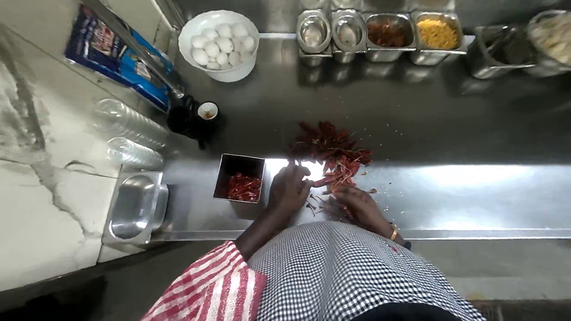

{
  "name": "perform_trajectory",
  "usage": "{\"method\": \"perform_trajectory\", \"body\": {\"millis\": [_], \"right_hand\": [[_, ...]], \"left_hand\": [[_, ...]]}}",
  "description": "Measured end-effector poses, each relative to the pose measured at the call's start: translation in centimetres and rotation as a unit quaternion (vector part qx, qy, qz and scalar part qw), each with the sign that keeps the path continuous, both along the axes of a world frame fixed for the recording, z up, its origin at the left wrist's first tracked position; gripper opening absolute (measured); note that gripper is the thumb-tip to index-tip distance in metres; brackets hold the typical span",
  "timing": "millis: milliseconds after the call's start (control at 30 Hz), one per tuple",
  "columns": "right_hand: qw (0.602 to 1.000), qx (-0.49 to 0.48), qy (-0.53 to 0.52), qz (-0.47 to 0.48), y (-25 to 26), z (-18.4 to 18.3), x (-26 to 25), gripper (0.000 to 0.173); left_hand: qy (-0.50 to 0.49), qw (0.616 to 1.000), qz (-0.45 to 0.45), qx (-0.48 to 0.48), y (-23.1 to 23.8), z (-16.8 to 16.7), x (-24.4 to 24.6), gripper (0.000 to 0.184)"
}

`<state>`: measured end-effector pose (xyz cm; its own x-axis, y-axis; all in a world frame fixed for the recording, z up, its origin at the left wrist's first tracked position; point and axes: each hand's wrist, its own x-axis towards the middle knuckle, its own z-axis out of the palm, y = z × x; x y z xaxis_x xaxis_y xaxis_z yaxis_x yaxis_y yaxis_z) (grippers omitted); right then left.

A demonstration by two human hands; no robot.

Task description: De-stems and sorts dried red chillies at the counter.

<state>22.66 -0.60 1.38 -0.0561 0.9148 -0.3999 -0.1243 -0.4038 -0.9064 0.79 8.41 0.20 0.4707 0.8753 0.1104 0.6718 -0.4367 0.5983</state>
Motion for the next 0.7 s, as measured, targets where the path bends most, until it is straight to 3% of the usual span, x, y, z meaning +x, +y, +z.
{"method": "perform_trajectory", "body": {"millis": [133,200,267,333,433,467,567,633,700], "right_hand": [[0.977,-0.027,0.192,-0.090,-1.0,0.0,1.4,0.024],[0.978,-0.014,0.187,-0.091,-1.3,0.1,1.8,0.018],[0.993,0.036,0.037,-0.102,-1.2,0.8,1.2,0.011],[0.970,0.142,-0.193,-0.045,-0.7,1.2,1.0,0.014],[0.825,0.226,-0.504,0.122,0.8,2.3,1.1,0.034],[0.788,0.222,-0.550,0.168,1.4,2.7,0.9,0.037],[0.727,0.241,-0.600,0.231,2.2,3.0,0.1,0.015],[0.719,0.255,-0.599,0.243,1.8,3.4,-0.4,0.010],[0.733,0.247,-0.587,0.239,1.5,3.0,-0.4,0.013]], "left_hand": [[0.110,0.992,-0.052,-0.029,0.7,-0.1,1.2,0.026],[0.129,0.989,-0.074,-0.027,0.8,-0.2,1.6,0.021],[0.141,0.987,-0.083,-0.010,0.5,0.4,1.6,0.023],[0.157,0.983,-0.094,-0.002,0.0,1.6,1.4,0.025],[0.146,0.982,-0.123,0.001,-0.9,2.7,1.1,0.022],[0.135,0.982,-0.131,-0.003,-1.1,2.9,1.1,0.022],[0.162,0.975,-0.145,-0.037,-1.5,3.5,1.3,0.026],[0.179,0.968,-0.159,-0.074,-1.6,3.3,0.9,0.030],[0.075,0.975,-0.163,-0.129,-1.8,2.4,-0.2,0.028]]}}
